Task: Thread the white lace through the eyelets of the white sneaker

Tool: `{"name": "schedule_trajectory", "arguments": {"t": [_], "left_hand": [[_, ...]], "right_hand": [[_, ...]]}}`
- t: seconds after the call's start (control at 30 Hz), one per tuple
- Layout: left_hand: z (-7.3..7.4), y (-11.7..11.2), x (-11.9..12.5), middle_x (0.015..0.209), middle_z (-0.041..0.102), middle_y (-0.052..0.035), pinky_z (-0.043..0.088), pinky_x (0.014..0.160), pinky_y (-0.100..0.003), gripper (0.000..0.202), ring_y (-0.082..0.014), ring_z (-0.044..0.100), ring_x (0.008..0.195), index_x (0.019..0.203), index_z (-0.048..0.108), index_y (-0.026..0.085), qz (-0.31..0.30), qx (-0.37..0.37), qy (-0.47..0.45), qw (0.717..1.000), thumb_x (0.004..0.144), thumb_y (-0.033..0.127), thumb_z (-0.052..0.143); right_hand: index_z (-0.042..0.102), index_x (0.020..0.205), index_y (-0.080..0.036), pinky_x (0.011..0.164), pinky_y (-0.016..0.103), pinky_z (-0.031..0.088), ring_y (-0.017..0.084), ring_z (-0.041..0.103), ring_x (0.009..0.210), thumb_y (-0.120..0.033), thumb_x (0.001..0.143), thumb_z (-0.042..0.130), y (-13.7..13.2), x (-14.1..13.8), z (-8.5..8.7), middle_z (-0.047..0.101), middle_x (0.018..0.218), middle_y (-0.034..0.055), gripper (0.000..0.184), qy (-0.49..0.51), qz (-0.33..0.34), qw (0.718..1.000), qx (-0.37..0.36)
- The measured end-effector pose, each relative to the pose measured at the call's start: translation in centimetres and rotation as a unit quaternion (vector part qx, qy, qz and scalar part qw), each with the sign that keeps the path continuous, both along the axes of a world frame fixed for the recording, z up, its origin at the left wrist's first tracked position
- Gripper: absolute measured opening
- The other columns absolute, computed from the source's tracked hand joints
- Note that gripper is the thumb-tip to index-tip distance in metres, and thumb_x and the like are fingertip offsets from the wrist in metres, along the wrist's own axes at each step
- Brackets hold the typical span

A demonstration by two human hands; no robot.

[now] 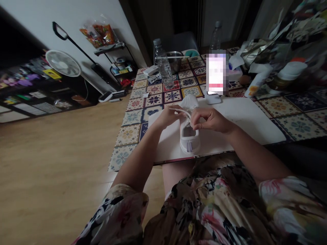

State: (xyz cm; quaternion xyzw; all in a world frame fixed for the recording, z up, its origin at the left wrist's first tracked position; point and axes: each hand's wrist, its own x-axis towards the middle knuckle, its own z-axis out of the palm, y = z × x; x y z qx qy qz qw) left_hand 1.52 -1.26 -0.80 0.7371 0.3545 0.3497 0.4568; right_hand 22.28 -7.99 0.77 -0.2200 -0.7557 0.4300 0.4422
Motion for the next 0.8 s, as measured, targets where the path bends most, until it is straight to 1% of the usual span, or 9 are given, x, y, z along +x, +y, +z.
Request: {"name": "schedule_trajectory", "arguments": {"t": [0.17, 0.23, 0.33, 0.47, 0.53, 0.6, 0.67, 0.73, 0.8], "left_hand": [[1.4, -0.5, -1.0, 0.071, 0.063, -0.0004, 0.045, 0.065, -0.024, 0.033, -0.0098, 0.056, 0.066, 0.077, 0.064, 0.014, -0.053, -0.053, -0.026, 0.997, 0.067, 0.039, 0.083], [1.9, -0.7, -1.3, 0.07, 0.063, -0.0015, 0.045, 0.065, -0.024, 0.036, -0.0106, 0.056, 0.067, 0.075, 0.065, 0.014, -0.113, -0.053, -0.003, 0.992, 0.068, 0.044, 0.082], [2.1, -0.8, -1.5, 0.073, 0.064, -0.0029, 0.046, 0.065, -0.025, 0.038, -0.0112, 0.057, 0.068, 0.078, 0.069, 0.014, -0.189, -0.042, 0.037, 0.98, 0.067, 0.047, 0.083], [1.8, -0.9, -1.2, 0.074, 0.064, -0.0023, 0.046, 0.063, -0.023, 0.039, -0.0101, 0.056, 0.066, 0.084, 0.07, 0.013, -0.179, -0.037, 0.053, 0.982, 0.064, 0.043, 0.086], [1.7, -1.0, -1.0, 0.074, 0.065, -0.0023, 0.047, 0.062, -0.023, 0.036, -0.01, 0.057, 0.066, 0.084, 0.07, 0.013, -0.171, -0.036, 0.057, 0.983, 0.064, 0.039, 0.085], [1.7, -1.2, -0.9, 0.075, 0.065, -0.0023, 0.047, 0.063, -0.023, 0.031, -0.0097, 0.058, 0.066, 0.083, 0.069, 0.014, -0.171, -0.038, 0.054, 0.983, 0.066, 0.035, 0.084], [1.8, -1.4, -0.8, 0.074, 0.065, -0.0017, 0.047, 0.064, -0.022, 0.027, -0.009, 0.058, 0.066, 0.082, 0.068, 0.014, -0.174, -0.038, 0.049, 0.983, 0.067, 0.031, 0.082], [1.9, -1.5, -0.7, 0.072, 0.064, -0.0004, 0.046, 0.063, -0.021, 0.022, -0.0079, 0.056, 0.065, 0.08, 0.067, 0.015, -0.175, -0.031, 0.047, 0.983, 0.068, 0.028, 0.08], [2.0, -1.7, -0.6, 0.07, 0.062, 0.0006, 0.045, 0.061, -0.02, 0.02, -0.0072, 0.055, 0.063, 0.078, 0.066, 0.015, -0.178, -0.027, 0.048, 0.982, 0.068, 0.026, 0.078]], "right_hand": [[0.06, 0.078, -0.021, 0.071, 0.029, 0.039, 0.014, 0.05, 0.074, -0.056, 0.077, 0.074, 0.4, 0.8, 0.0, 0.058, 0.077, -0.001, 0.038, 0.013, -0.099, 0.994, -0.032], [0.06, 0.076, -0.02, 0.07, 0.029, 0.038, 0.014, 0.048, 0.073, -0.053, 0.079, 0.073, 0.5, 0.9, -0.1, 0.057, 0.076, -0.0011, 0.036, -0.025, -0.125, 0.992, -0.008], [0.06, 0.072, -0.02, 0.072, 0.03, 0.039, 0.015, 0.05, 0.074, -0.046, 0.078, 0.075, 0.6, 0.4, -0.2, 0.058, 0.074, -0.0006, 0.03, -0.078, -0.129, 0.987, 0.054], [0.06, 0.067, -0.02, 0.074, 0.032, 0.041, 0.016, 0.052, 0.074, -0.042, 0.083, 0.07, 0.4, -0.1, -0.1, 0.058, 0.071, 0.0001, 0.029, -0.095, -0.09, 0.988, 0.08], [0.06, 0.068, -0.021, 0.073, 0.033, 0.043, 0.015, 0.053, 0.073, -0.045, 0.084, 0.068, 0.1, 0.2, 0.1, 0.059, 0.073, 0.0002, 0.03, -0.069, -0.05, 0.996, 0.035], [0.055, 0.068, -0.022, 0.072, 0.034, 0.044, 0.016, 0.054, 0.073, -0.055, 0.081, 0.069, -0.1, 0.8, 0.3, 0.058, 0.073, 0.0002, 0.038, 0.005, -0.017, 0.999, -0.031], [0.047, 0.065, -0.023, 0.072, 0.036, 0.046, 0.019, 0.057, 0.077, -0.069, 0.073, 0.068, -0.1, 1.7, 0.4, 0.056, 0.072, 0.0, 0.051, 0.113, -0.033, 0.99, -0.071], [0.04, 0.061, -0.024, 0.073, 0.039, 0.047, 0.021, 0.058, 0.081, -0.08, 0.066, 0.065, 0.0, 2.2, 0.6, 0.054, 0.071, 0.0004, 0.061, 0.193, -0.079, 0.974, -0.083], [0.04, 0.059, -0.023, 0.075, 0.04, 0.048, 0.021, 0.058, 0.08, -0.086, 0.068, 0.055, 0.1, 2.3, 0.6, 0.054, 0.072, 0.0015, 0.065, 0.187, -0.076, 0.974, -0.1]]}}
